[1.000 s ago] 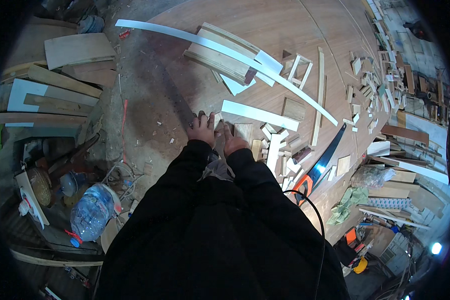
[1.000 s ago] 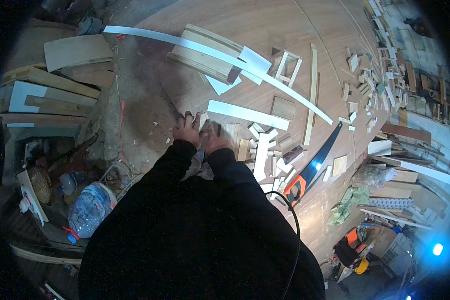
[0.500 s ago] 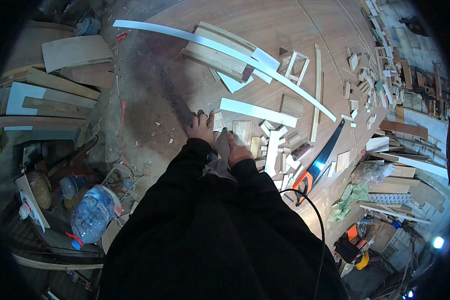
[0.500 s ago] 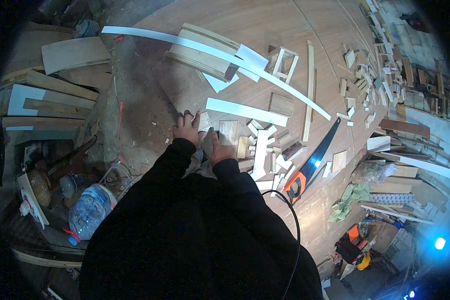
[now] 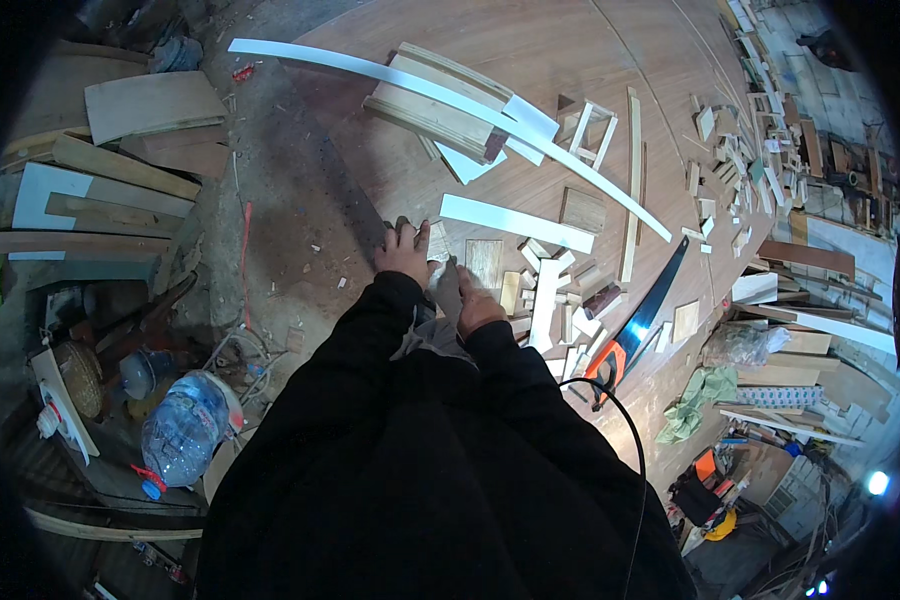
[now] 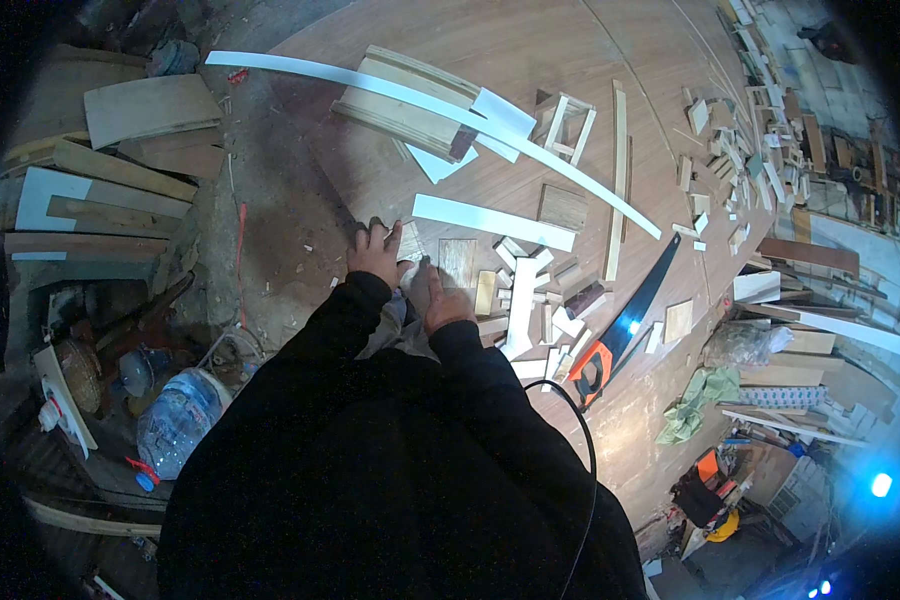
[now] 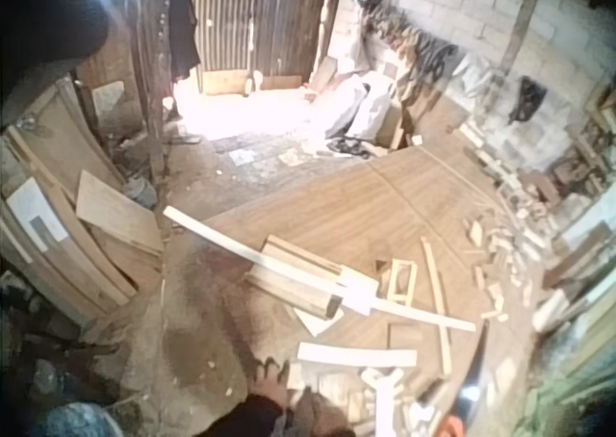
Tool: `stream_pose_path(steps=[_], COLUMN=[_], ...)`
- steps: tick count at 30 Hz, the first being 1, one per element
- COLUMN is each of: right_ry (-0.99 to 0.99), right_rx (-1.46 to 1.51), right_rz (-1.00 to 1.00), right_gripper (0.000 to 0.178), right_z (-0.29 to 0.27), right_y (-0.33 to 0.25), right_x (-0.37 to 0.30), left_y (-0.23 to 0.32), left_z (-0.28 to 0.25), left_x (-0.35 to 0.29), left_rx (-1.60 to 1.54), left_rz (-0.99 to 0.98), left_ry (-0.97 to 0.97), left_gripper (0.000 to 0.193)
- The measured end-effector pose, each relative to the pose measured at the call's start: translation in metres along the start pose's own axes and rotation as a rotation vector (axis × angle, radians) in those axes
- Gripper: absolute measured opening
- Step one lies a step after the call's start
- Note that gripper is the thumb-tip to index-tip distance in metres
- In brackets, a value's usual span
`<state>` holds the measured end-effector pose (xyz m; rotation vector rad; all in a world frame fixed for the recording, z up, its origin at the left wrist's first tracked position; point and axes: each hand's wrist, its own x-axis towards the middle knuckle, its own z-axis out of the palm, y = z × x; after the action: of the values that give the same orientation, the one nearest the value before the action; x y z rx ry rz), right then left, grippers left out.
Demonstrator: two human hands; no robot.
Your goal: The person trims small wooden pieces with a utility knife on a workbench. The person then fits the wooden pieces together and applies glue to them using a small wooden stick to assemble them.
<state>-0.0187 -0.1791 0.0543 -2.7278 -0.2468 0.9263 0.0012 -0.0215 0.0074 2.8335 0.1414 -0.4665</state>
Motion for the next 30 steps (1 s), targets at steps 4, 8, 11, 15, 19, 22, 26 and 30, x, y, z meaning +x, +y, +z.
stream_pose_path(steps=[4,8,11,15,19,22,26,30], right_ry=[0.034,0.274,0.162,0.140,-0.119,-0.125,-0.238,-0.220], right_rx=[0.061,0.125,0.128,0.165,0.091,-0.024,0.037,0.001], right_rz=[-0.100,-0.322,-0.266,-0.245,-0.058,-0.063,-0.001,-0.068], right_gripper=[0.059,0.068,0.073,0.074,0.075,0.077,0.076,0.076], right_z=[0.017,0.042,0.038,0.024,0.003,0.009,-0.001,-0.009], right_y=[0.015,0.039,0.038,0.027,0.016,0.016,0.007,0.017], right_x=[0.003,0.005,0.005,-0.001,-0.002,0.005,0.019,0.018], left_y=[-0.002,-0.002,-0.001,-0.004,-0.004,-0.005,-0.006,-0.006], left_z=[-0.003,-0.014,-0.013,-0.009,-0.007,-0.004,0.002,0.000], left_x=[0.001,0.003,0.005,0.007,0.008,0.009,0.010,0.010], left_rx=[-0.016,-0.022,-0.029,-0.032,-0.027,-0.040,-0.025,-0.032], left_rz=[0.019,0.063,0.039,0.044,0.076,0.079,0.055,0.065], left_ry=[-0.026,-0.096,-0.114,-0.076,-0.059,-0.042,-0.034,-0.049], left_gripper=[0.077,0.079,0.080,0.080,0.079,0.079,0.076,0.074])
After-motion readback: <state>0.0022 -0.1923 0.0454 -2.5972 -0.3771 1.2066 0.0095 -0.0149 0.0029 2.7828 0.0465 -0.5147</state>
